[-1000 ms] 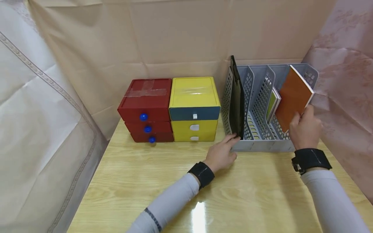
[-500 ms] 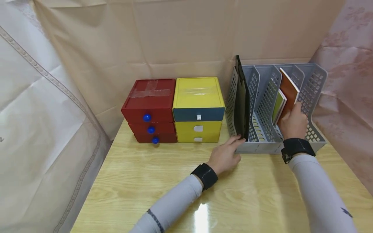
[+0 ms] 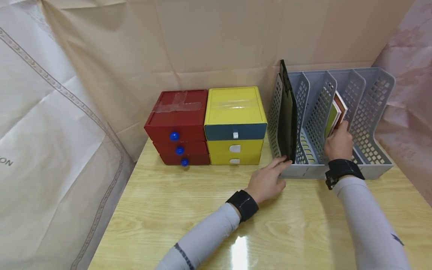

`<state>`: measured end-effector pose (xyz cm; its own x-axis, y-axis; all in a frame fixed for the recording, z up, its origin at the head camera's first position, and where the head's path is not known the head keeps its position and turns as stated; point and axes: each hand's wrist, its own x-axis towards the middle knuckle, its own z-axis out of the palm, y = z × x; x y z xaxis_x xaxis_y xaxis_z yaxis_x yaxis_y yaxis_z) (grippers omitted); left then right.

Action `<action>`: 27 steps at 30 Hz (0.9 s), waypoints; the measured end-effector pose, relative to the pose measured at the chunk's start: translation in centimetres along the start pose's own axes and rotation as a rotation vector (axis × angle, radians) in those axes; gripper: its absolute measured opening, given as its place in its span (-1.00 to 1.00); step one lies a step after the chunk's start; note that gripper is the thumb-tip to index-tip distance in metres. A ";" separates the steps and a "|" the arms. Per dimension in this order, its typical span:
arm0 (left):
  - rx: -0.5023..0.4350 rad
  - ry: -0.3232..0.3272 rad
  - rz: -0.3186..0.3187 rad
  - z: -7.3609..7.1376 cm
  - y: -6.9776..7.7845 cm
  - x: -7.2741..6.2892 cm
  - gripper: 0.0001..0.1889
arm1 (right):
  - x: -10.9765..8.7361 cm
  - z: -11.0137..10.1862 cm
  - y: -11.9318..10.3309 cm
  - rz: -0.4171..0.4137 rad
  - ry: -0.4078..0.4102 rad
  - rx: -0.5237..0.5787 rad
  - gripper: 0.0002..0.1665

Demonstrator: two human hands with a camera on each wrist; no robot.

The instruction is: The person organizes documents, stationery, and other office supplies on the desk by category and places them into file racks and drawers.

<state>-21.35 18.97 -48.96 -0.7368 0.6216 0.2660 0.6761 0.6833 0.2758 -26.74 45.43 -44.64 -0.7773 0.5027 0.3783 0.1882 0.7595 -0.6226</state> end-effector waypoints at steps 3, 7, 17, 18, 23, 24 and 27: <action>-0.008 -0.010 0.012 -0.1 0.3 0.0 -0.33 | -0.2 -0.1 1.1 -0.019 -0.080 -0.005 -0.49; -0.011 -0.023 0.010 -0.1 0.4 -0.2 -0.33 | -0.2 -0.4 2.3 -0.034 -0.261 -0.010 -0.38; -0.020 -0.038 0.016 -0.1 0.2 -0.5 -0.33 | -0.8 0.0 3.0 0.020 -0.399 -0.040 -0.28; -0.019 -0.040 0.012 -0.1 0.2 -0.5 -0.33 | -0.8 0.1 3.0 0.025 -0.391 -0.041 -0.24; -0.028 -0.070 -0.015 -0.2 -0.4 -0.2 -0.31 | -0.6 0.8 2.4 0.041 -0.355 0.017 -0.05; -0.032 -0.088 -0.015 -0.2 -0.7 -0.1 -0.30 | -0.7 0.9 2.2 0.047 -0.342 0.033 -0.05; -0.035 -0.154 -0.005 -0.5 -1.9 -0.1 -0.26 | -1.5 1.2 1.4 0.018 -0.300 0.074 -0.05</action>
<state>-22.59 17.44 -49.05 -0.7314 0.6713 0.1200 0.6700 0.6746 0.3098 -26.02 45.27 -46.86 -0.9189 0.3632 0.1541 0.1681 0.7137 -0.6800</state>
